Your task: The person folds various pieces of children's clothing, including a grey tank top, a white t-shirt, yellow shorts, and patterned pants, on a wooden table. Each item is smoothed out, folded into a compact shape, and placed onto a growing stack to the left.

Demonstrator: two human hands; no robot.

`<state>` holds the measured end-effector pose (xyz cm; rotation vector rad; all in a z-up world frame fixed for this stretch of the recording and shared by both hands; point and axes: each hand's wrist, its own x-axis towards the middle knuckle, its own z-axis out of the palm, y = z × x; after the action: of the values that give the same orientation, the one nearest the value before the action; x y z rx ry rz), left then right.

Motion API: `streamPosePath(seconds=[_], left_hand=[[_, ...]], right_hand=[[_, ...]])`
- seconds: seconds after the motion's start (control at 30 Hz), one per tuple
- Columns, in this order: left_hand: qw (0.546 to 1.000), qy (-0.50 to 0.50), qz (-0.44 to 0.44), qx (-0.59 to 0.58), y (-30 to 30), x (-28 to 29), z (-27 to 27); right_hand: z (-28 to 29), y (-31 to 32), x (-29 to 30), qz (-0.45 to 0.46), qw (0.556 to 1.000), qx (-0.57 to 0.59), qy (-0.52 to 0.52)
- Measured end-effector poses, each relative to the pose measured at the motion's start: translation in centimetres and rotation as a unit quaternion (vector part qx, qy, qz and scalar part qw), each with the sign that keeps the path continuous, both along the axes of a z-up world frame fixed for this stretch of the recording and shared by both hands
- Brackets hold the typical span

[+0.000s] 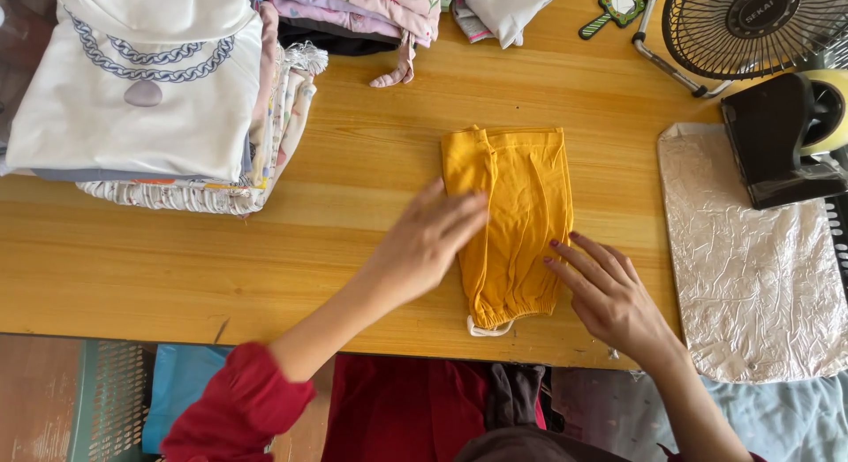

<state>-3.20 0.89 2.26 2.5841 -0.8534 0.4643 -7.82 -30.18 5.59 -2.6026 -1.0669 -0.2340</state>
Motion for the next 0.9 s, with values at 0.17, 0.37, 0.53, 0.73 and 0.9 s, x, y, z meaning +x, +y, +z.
streamPosePath(seconds=[0.17, 0.37, 0.53, 0.73, 0.9], left_hand=[[0.966, 0.131, -0.215, -0.055, 1.3, -1.7, -2.5], [0.982, 0.041, -0.178, -0.045, 1.2, -0.1, -2.6], [0.945, 0.281, -0.052, -0.157, -0.1, 1.8, -0.9], [0.96, 0.21, 0.049, -0.179, -2.2, 2.3, -1.1], [0.953, 0.24, 0.073, -0.17, -2.5, 2.4, -0.9]], right_hand=[[-0.1, 0.1, 1.1, 0.016, 0.999, 0.019, 0.04], [-4.3, -2.0, 2.2, -0.017, 0.989, 0.115, 0.09], [-4.7, -0.2, 3.1, -0.214, 0.94, 0.195, 0.183], [-0.7, 3.3, 3.4, -0.318, 0.9, 0.201, 0.218], [1.0, 7.4, 4.4, -0.051, 0.996, 0.015, -0.072]])
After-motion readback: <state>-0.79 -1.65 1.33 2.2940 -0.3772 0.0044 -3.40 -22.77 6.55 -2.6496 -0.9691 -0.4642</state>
